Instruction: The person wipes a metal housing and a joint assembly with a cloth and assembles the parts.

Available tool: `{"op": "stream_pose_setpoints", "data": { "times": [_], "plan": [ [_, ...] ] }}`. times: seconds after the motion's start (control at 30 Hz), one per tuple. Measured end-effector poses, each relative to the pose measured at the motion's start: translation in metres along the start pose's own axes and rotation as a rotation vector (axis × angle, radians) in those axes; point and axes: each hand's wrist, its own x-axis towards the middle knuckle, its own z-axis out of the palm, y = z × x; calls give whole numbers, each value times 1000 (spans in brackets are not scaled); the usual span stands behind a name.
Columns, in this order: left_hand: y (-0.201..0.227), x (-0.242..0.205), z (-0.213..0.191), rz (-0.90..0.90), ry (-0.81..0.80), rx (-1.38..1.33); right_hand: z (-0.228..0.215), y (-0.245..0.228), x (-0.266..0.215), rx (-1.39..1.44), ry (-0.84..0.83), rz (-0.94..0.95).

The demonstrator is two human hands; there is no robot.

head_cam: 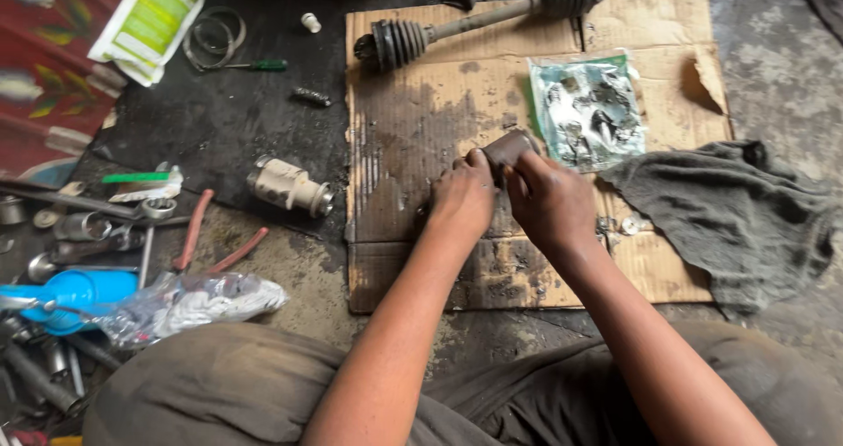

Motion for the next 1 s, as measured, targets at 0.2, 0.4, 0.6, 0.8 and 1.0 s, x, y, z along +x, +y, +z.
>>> {"op": "stream_pose_setpoints", "data": {
  "times": [0.2,0.4,0.6,0.8,1.0],
  "plan": [
    [-9,2,-5,74,-105,6,14,5,6,28,56,-55],
    [-6,4,-18,25,-195,-36,9,3,2,-8,-62,21],
    [-8,1,-15,54,-51,-51,17,7,5,3,101,-99],
    [-9,3,-14,39,-112,-80,11,3,5,-11,-58,76],
    [-14,5,-13,38,-63,-143,4,-6,0,-39,-21,91]
  ]
}}
